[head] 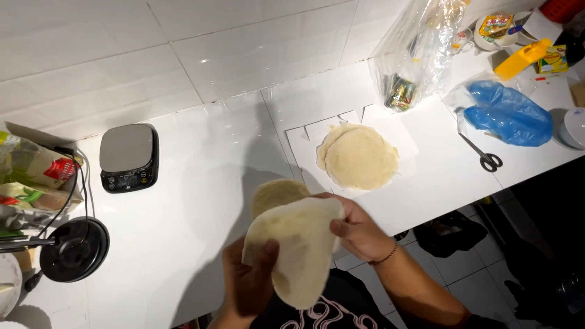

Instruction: Peeling thin dough wrappers from a stack and placing them on a counter.

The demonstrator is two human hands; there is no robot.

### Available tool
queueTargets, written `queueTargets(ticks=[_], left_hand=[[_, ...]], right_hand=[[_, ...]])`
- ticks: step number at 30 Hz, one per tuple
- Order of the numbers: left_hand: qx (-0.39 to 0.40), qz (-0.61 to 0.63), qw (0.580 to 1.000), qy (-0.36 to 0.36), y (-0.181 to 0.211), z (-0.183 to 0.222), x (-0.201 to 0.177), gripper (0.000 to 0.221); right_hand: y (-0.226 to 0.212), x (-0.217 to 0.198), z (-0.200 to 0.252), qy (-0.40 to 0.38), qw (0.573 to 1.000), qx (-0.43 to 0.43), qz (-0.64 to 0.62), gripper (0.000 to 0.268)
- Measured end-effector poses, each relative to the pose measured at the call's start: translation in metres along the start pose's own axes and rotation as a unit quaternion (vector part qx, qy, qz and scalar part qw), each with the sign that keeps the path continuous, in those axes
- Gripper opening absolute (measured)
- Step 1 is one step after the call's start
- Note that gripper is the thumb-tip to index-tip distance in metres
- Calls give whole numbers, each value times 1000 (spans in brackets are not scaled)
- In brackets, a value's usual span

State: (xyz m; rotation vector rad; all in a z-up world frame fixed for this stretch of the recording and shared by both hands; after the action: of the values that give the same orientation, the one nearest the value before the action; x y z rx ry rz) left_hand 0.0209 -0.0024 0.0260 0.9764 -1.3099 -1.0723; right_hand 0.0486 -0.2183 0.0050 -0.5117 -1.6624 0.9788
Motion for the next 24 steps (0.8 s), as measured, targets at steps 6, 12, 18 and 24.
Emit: queueTargets(ticks=[6,12,18,24], left_hand=[[-24,-125,991,-33,54,-25,12,19],[48,-43,978,-200,57,-25,6,29],[-143,-213,895,-365,77,-26,-5,79],[287,-201,884,-309,135,-34,41,17]], right_hand=[[-50,19,35,165,938,-101,286,27],[-81,36,63,211,834,-239,450,20],[-110,61,65,108,801,-257,530,11],[-142,95,45,35,776,-217,592,13]])
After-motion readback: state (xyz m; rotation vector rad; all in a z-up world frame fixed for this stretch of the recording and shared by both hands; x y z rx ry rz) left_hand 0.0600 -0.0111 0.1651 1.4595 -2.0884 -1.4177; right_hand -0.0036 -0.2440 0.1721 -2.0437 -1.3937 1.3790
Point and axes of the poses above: each hand's wrist, its own z-axis away from the middle knuckle, its own x-axis out of the palm, y = z × x, the point moved 3 cm from there along -z, towards the middle knuckle, and after that the axes turned 4 degrees about -x, right-handed, at the moved point
